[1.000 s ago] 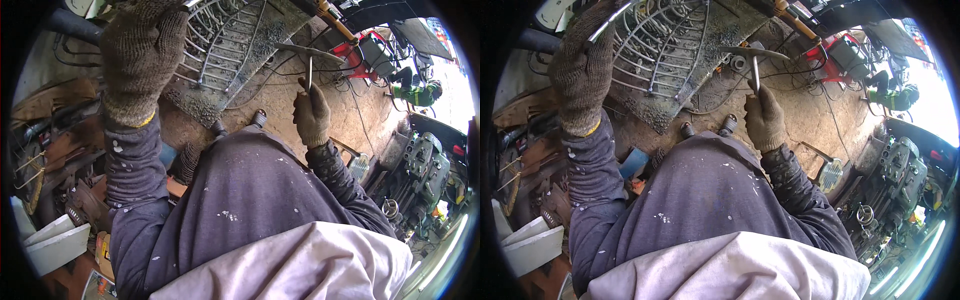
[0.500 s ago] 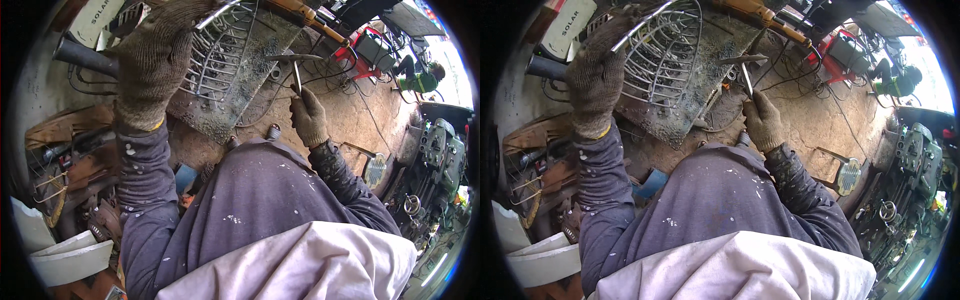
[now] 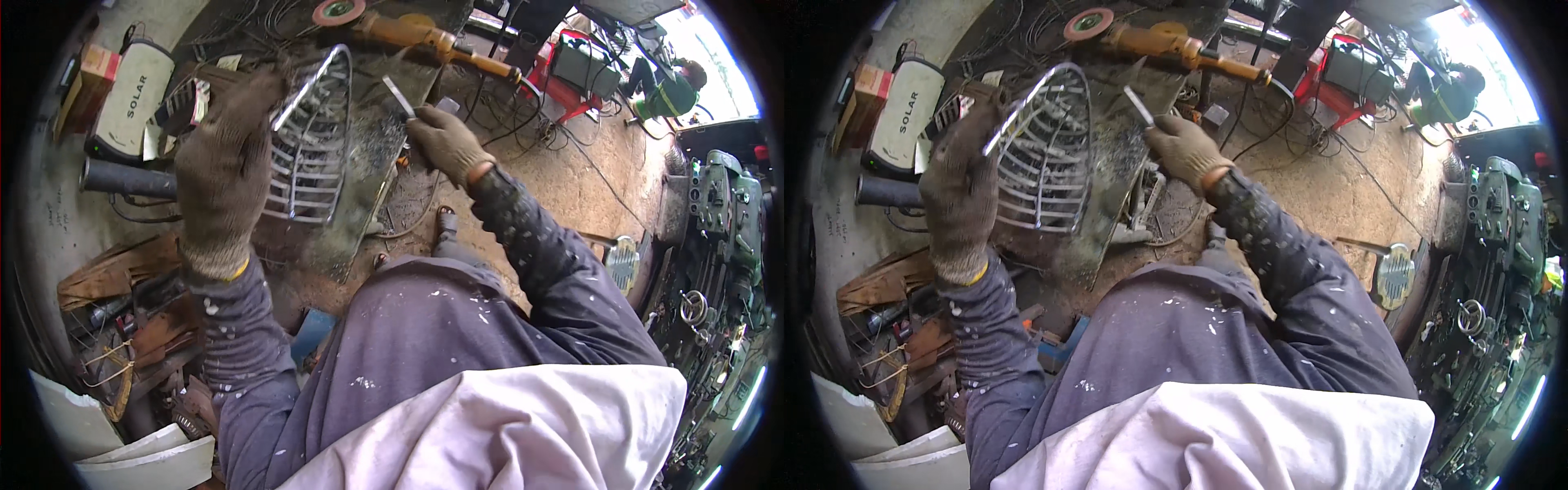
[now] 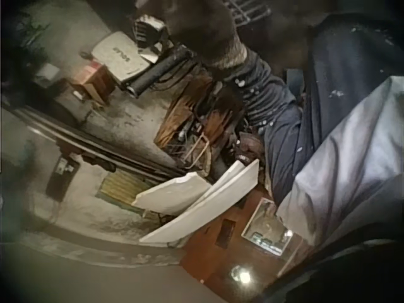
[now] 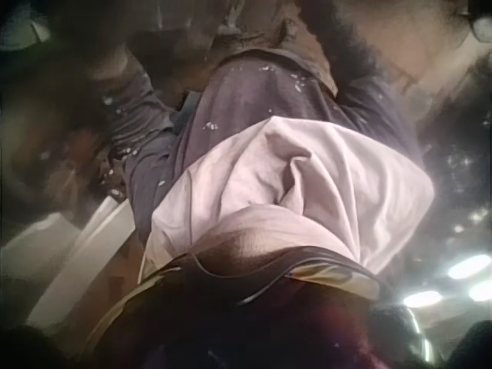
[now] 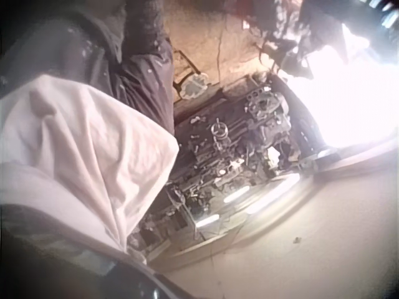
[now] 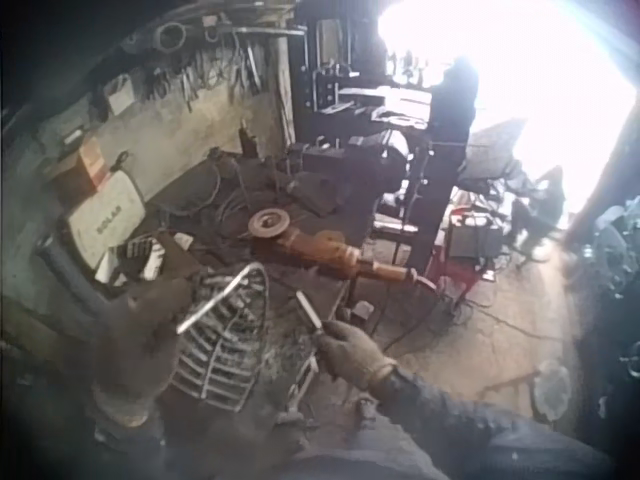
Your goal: The person welds metal bars onto a curved frame using a welding rod. They then use a chipping hammer to remove slag from the weld points and continue welding while holding a protective mask in front of their face.
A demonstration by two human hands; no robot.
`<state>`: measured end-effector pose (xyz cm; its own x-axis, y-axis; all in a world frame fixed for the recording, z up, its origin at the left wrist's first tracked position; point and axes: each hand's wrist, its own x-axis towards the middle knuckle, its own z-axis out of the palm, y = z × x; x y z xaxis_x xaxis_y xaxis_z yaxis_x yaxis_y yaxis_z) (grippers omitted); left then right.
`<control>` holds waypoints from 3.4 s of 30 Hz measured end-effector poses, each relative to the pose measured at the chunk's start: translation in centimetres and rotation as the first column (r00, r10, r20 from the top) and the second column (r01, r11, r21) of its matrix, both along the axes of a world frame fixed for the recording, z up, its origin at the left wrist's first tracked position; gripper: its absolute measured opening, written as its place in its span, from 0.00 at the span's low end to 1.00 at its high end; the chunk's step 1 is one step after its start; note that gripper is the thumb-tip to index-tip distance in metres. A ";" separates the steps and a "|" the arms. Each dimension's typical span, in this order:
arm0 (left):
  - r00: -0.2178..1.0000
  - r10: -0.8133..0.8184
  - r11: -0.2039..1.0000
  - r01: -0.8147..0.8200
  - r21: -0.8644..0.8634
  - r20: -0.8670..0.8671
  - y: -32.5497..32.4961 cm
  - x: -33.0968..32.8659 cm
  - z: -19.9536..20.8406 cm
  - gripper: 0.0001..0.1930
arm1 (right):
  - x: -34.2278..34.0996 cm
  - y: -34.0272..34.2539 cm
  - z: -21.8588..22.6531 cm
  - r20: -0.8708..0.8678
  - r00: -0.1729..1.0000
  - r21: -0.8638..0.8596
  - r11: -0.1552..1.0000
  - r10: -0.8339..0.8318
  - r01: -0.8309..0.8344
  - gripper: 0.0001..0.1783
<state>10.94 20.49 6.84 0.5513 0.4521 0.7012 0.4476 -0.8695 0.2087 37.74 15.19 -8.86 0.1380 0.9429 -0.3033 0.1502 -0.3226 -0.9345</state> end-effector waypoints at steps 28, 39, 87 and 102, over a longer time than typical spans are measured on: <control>0.783 0.621 0.699 -0.578 -0.420 -0.043 0.2 -0.8 -0.6 0.14 | 33.1 26.1 -2.3 0.505 0.330 0.623 0.601 -0.798 0.500 0.33; 0.841 0.540 0.776 -0.480 -0.410 0.036 0.6 0.1 -0.9 0.14 | 37.3 25.6 -3.5 0.309 0.495 0.684 0.551 -0.812 0.478 0.35; 0.951 0.079 0.951 0.017 -0.308 0.299 -0.8 -2.0 -5.3 0.12 | 5.2 -24.3 -1.2 0.065 0.975 0.098 0.974 -0.212 0.205 0.30; 0.965 0.207 0.975 -0.189 -0.119 0.163 -1.2 -1.8 -5.0 0.11 | 6.1 -20.4 0.6 0.240 0.938 -0.088 0.968 0.252 -0.237 0.20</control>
